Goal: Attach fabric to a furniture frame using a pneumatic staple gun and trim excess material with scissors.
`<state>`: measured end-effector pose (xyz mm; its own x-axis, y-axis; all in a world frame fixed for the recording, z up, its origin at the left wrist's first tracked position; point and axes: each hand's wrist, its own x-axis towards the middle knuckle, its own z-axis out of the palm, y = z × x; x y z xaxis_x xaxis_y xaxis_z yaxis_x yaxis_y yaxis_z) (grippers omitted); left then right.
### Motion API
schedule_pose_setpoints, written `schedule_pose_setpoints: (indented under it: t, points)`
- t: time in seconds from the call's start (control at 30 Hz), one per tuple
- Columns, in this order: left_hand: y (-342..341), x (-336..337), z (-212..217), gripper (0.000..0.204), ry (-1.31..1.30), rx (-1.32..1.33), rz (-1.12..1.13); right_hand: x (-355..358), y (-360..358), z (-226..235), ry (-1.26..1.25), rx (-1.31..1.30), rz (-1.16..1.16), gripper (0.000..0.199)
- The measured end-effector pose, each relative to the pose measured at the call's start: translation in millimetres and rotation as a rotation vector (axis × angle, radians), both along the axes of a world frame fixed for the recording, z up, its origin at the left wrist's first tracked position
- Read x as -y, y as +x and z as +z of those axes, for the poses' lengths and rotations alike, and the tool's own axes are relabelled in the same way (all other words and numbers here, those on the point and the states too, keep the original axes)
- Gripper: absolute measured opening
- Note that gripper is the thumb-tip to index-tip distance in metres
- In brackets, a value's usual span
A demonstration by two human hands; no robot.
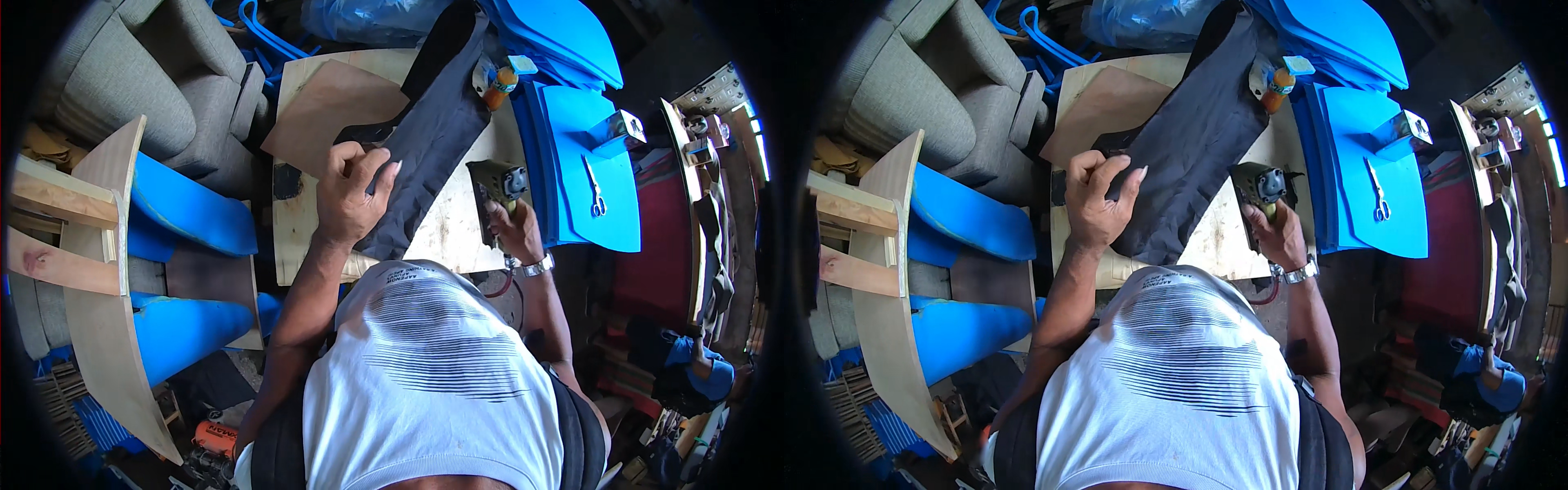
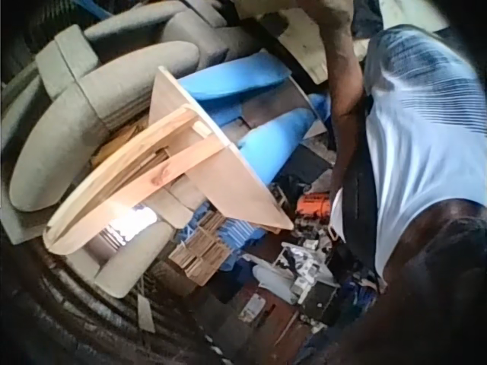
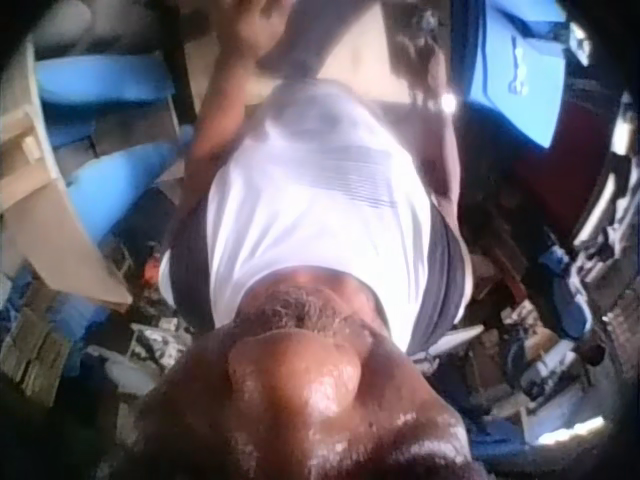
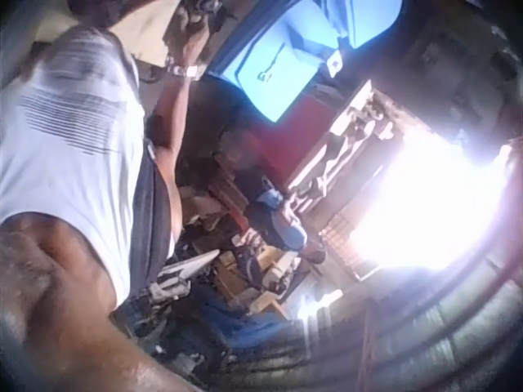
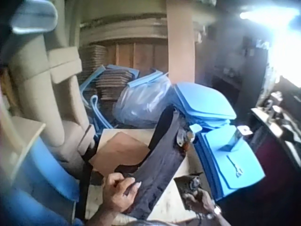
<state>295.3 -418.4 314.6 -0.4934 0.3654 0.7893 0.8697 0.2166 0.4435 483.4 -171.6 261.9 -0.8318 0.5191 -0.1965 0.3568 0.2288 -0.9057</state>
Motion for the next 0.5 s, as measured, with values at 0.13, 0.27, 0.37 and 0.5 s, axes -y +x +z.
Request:
schedule_pose_setpoints:
  t: [0.13,0.27,0.37,0.5]
  points:
    - [-5.9,0.6,-8.8,0.03,-0.055,-0.032,0.002,-5.9,-3.2,49.5,0.08,-0.029,0.074,0.036]
    - [0.9,0.0,-4.3,0.029,-0.09,-0.024,0.07,-6.3,-9.8,76.8,0.077,-0.147,0.178,0.045]
    - [4.8,-3.5,-1.0,0.032,-0.084,0.018,0.127,1.5,-14.6,100.5,0.071,-0.217,0.211,0.051]
    - [4.2,-5.0,-1.5,0.034,-0.019,0.06,0.164,13.4,-24.6,128.9,-0.008,-0.292,0.294,0.068]
